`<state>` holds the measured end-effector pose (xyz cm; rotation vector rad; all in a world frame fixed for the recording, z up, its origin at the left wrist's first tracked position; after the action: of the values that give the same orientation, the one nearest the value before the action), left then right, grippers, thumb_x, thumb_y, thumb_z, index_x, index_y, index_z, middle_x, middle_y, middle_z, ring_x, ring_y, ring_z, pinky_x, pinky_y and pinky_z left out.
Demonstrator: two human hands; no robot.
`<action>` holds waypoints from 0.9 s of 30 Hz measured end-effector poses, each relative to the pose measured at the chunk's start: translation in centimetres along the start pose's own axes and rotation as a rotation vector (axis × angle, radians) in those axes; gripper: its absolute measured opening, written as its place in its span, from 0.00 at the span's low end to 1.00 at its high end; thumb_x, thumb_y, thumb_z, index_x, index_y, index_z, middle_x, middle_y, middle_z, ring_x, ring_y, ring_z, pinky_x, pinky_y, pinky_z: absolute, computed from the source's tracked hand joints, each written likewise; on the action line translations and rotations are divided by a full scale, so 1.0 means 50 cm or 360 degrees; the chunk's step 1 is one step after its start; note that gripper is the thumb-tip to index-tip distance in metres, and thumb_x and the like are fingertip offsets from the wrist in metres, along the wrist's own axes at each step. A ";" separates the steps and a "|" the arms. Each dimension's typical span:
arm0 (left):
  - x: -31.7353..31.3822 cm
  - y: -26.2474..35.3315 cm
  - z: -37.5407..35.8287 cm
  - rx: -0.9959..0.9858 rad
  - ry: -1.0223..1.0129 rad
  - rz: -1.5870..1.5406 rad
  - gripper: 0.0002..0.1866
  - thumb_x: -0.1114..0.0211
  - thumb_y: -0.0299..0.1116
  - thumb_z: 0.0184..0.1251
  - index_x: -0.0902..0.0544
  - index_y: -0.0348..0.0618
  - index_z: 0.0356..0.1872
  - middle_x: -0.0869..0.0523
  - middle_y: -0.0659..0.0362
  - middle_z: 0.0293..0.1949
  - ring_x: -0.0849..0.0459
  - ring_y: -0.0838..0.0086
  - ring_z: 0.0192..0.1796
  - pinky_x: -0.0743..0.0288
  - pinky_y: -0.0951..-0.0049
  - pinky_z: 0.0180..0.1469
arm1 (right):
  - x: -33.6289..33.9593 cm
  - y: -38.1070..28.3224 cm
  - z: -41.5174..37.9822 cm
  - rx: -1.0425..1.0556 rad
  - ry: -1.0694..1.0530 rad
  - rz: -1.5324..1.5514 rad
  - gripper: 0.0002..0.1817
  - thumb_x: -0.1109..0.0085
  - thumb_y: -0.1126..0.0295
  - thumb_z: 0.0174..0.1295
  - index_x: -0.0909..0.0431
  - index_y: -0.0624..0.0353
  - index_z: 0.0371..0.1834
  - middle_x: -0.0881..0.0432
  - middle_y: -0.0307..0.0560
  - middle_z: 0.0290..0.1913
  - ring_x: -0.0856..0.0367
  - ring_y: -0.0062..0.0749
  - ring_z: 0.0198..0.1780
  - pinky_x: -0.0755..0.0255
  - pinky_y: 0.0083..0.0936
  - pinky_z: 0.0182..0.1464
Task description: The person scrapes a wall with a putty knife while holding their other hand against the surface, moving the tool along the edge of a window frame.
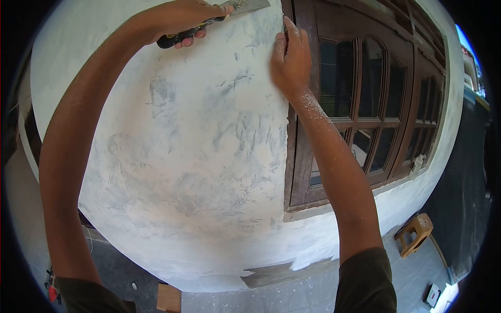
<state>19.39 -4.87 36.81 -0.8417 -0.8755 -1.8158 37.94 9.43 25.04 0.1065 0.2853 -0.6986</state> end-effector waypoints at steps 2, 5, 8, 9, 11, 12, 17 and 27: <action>-0.002 -0.002 0.009 0.0033 0.0049 0.0161 0.27 0.50 0.54 0.87 0.18 0.40 0.37 0.20 0.61 0.24 0.26 0.76 0.21 0.32 0.71 0.22 | 0.001 -0.001 0.000 0.0025 0.0008 0.0027 0.22 0.47 0.69 0.77 0.24 0.61 0.71 0.22 0.55 0.50 0.20 0.52 0.53 0.25 0.45 0.57; -0.014 0.016 -0.014 0.0043 0.0236 0.0372 0.29 0.52 0.52 0.87 0.16 0.35 0.39 0.16 0.53 0.27 0.20 0.68 0.24 0.25 0.64 0.28 | -0.002 0.002 -0.003 0.0080 0.0036 -0.0005 0.22 0.49 0.70 0.78 0.27 0.60 0.74 0.21 0.55 0.51 0.18 0.49 0.51 0.25 0.42 0.56; -0.012 0.023 -0.022 0.0018 0.0394 0.0514 0.29 0.52 0.51 0.87 0.15 0.30 0.45 0.13 0.45 0.32 0.15 0.59 0.30 0.20 0.57 0.36 | 0.007 -0.007 0.002 0.0040 -0.0045 -0.0018 0.23 0.49 0.70 0.78 0.25 0.56 0.74 0.21 0.53 0.50 0.18 0.47 0.51 0.24 0.40 0.56; -0.011 0.021 -0.020 0.0020 0.0403 0.0611 0.30 0.53 0.50 0.86 0.16 0.27 0.49 0.11 0.41 0.35 0.13 0.55 0.33 0.18 0.54 0.40 | 0.006 -0.007 0.001 0.0038 -0.0049 -0.0014 0.23 0.49 0.70 0.78 0.25 0.56 0.74 0.21 0.53 0.50 0.18 0.47 0.51 0.24 0.40 0.56; -0.015 -0.006 -0.001 -0.0080 0.0480 0.0699 0.30 0.53 0.51 0.86 0.17 0.27 0.52 0.11 0.40 0.37 0.12 0.53 0.36 0.18 0.52 0.42 | 0.006 -0.005 -0.002 0.0018 -0.0058 -0.0007 0.22 0.49 0.70 0.78 0.23 0.51 0.74 0.22 0.52 0.49 0.18 0.45 0.50 0.24 0.39 0.56; -0.019 -0.008 0.001 -0.0184 0.0565 0.0782 0.30 0.53 0.51 0.86 0.19 0.27 0.55 0.11 0.39 0.40 0.11 0.52 0.39 0.17 0.51 0.44 | 0.007 -0.004 -0.002 0.0017 -0.0062 -0.0008 0.22 0.49 0.70 0.78 0.23 0.51 0.74 0.22 0.52 0.49 0.18 0.45 0.50 0.24 0.39 0.56; -0.020 0.019 -0.040 -0.0052 0.0350 0.0851 0.30 0.52 0.52 0.86 0.21 0.28 0.58 0.11 0.39 0.42 0.11 0.54 0.41 0.17 0.52 0.46 | 0.005 -0.001 -0.001 0.0062 -0.0022 0.0026 0.21 0.47 0.71 0.78 0.20 0.50 0.72 0.21 0.51 0.50 0.17 0.44 0.50 0.23 0.38 0.56; -0.027 0.024 -0.032 0.0105 0.0142 0.0870 0.32 0.47 0.58 0.84 0.29 0.40 0.71 0.10 0.43 0.44 0.11 0.58 0.45 0.17 0.54 0.52 | 0.009 -0.004 -0.001 0.0009 -0.0073 0.0033 0.21 0.46 0.71 0.78 0.20 0.49 0.72 0.21 0.52 0.51 0.16 0.43 0.52 0.22 0.37 0.57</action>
<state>20.67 -5.99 35.13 -0.8507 -0.5717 -1.3276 38.15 9.00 24.87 0.0988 0.2377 -0.6804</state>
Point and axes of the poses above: each hand's wrist, its own z-axis towards the middle knuckle, its own x-axis out of the back of the hand, y = z × x, the point moved 2 cm from there along z, towards the middle knuckle
